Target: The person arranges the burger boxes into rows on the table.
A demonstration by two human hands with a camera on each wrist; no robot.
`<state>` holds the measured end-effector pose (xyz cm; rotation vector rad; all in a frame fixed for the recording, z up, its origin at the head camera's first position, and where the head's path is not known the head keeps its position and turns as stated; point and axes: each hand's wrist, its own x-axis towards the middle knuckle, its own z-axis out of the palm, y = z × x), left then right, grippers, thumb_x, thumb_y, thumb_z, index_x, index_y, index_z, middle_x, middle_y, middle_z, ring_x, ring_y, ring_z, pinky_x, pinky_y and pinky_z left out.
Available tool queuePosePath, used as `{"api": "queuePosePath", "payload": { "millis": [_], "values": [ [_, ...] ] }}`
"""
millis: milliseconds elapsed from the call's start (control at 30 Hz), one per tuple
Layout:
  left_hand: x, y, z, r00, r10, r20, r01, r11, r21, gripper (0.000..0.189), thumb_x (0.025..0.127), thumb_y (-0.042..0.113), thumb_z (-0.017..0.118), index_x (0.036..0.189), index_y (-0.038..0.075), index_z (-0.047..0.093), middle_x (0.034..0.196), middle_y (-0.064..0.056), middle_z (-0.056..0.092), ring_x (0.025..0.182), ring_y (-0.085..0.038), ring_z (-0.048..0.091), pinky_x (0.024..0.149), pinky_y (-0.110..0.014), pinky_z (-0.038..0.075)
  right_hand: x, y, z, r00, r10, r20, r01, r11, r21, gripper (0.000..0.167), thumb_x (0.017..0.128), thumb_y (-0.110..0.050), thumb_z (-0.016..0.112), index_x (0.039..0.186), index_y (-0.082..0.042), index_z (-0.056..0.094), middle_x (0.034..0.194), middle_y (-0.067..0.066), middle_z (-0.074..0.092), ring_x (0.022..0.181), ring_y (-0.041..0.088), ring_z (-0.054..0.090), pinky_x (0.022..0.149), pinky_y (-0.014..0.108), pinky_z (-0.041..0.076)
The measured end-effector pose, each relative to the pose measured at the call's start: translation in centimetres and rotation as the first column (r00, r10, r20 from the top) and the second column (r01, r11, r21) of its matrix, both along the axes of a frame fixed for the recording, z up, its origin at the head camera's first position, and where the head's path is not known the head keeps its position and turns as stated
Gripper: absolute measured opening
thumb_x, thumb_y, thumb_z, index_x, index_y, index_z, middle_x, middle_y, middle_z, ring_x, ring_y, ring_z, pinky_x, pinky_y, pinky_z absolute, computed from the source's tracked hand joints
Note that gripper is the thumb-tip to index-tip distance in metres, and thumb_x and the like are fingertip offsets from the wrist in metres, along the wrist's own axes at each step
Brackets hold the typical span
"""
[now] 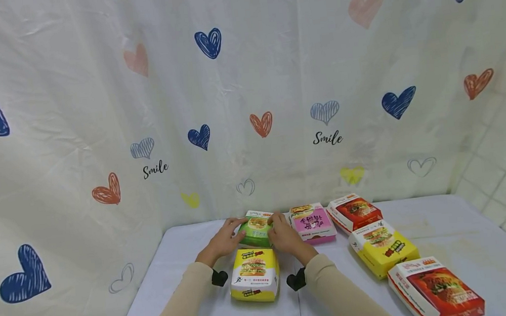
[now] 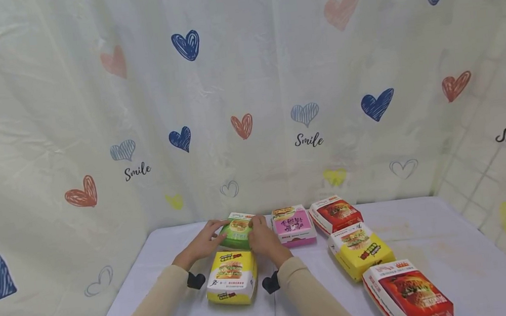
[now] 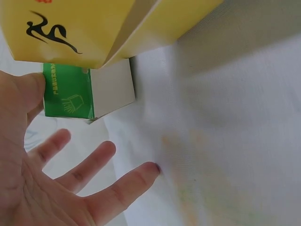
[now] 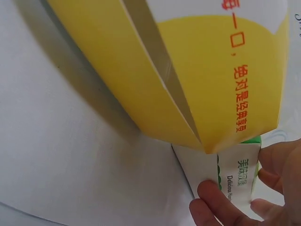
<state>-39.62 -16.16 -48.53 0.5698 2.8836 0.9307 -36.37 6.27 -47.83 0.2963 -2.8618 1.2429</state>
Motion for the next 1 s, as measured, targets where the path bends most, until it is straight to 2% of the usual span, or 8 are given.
{"api": "queuePosePath", "payload": {
  "millis": [167, 267, 400, 633, 833, 1000],
  "values": [
    [-0.16, -0.03, -0.20, 1.000, -0.010, -0.027, 0.009, 0.999, -0.033, 0.048, 0.108, 0.032, 0.050, 0.155, 0.023, 0.045, 0.145, -0.011, 0.037, 0.108, -0.027, 0.058, 0.087, -0.049, 0.052, -0.18, -0.11, -0.11, 1.000, 0.006, -0.004, -0.006, 1.000, 0.004, 0.032, 0.105, -0.017, 0.048, 0.134, -0.004, 0.046, 0.165, 0.023, 0.024, 0.115, 0.034, 0.059, 0.098, 0.052, 0.051],
    [-0.25, -0.01, -0.32, 0.998, -0.017, -0.054, 0.014, 0.999, -0.046, 0.047, 0.109, 0.032, 0.049, 0.154, 0.021, 0.046, 0.131, -0.010, 0.037, 0.094, -0.022, 0.055, 0.078, -0.041, 0.048, -0.17, -0.15, -0.29, 1.000, -0.001, -0.004, 0.000, 1.000, -0.001, 0.035, 0.105, -0.018, 0.049, 0.138, -0.004, 0.045, 0.167, 0.024, 0.019, 0.122, 0.037, 0.057, 0.104, 0.055, 0.049],
    [-0.40, 0.07, -0.54, 0.997, -0.010, -0.081, 0.004, 0.997, -0.074, 0.046, 0.109, 0.032, 0.048, 0.154, 0.021, 0.046, 0.116, -0.008, 0.035, 0.087, -0.020, 0.051, 0.074, -0.037, 0.042, -0.06, -0.18, -0.41, 1.000, -0.011, 0.005, 0.011, 1.000, -0.014, 0.039, 0.104, -0.019, 0.050, 0.140, -0.005, 0.045, 0.167, 0.021, 0.019, 0.123, 0.037, 0.056, 0.105, 0.055, 0.048],
    [-0.36, 0.16, -0.62, 0.999, 0.012, -0.044, -0.015, 0.998, -0.065, 0.048, 0.109, 0.034, 0.047, 0.156, 0.025, 0.044, 0.106, -0.006, 0.037, 0.090, -0.020, 0.047, 0.076, -0.038, 0.038, -0.08, -0.23, -0.44, 1.000, -0.020, -0.001, 0.020, 1.000, -0.016, 0.042, 0.103, -0.019, 0.052, 0.141, -0.004, 0.044, 0.163, 0.021, 0.023, 0.115, 0.034, 0.056, 0.103, 0.052, 0.049],
    [-0.23, 0.23, -0.65, 1.000, 0.017, -0.009, -0.017, 0.999, -0.052, 0.052, 0.107, 0.040, 0.050, 0.157, 0.029, 0.041, 0.107, -0.007, 0.039, 0.091, -0.020, 0.048, 0.078, -0.040, 0.039, -0.04, -0.25, -0.59, 1.000, -0.015, -0.015, 0.014, 1.000, -0.015, 0.042, 0.103, -0.019, 0.053, 0.141, -0.003, 0.044, 0.161, 0.022, 0.025, 0.116, 0.034, 0.057, 0.104, 0.053, 0.049],
    [0.09, 0.33, -0.49, 1.000, 0.025, -0.006, -0.025, 0.999, -0.043, 0.055, 0.106, 0.042, 0.052, 0.157, 0.026, 0.041, 0.111, -0.010, 0.041, 0.091, -0.020, 0.049, 0.076, -0.039, 0.040, 0.01, -0.36, -0.75, 0.999, -0.019, -0.032, 0.018, 1.000, -0.008, 0.042, 0.103, -0.019, 0.054, 0.141, -0.002, 0.045, 0.161, 0.023, 0.025, 0.121, 0.037, 0.057, 0.107, 0.056, 0.047]
  ]
}}
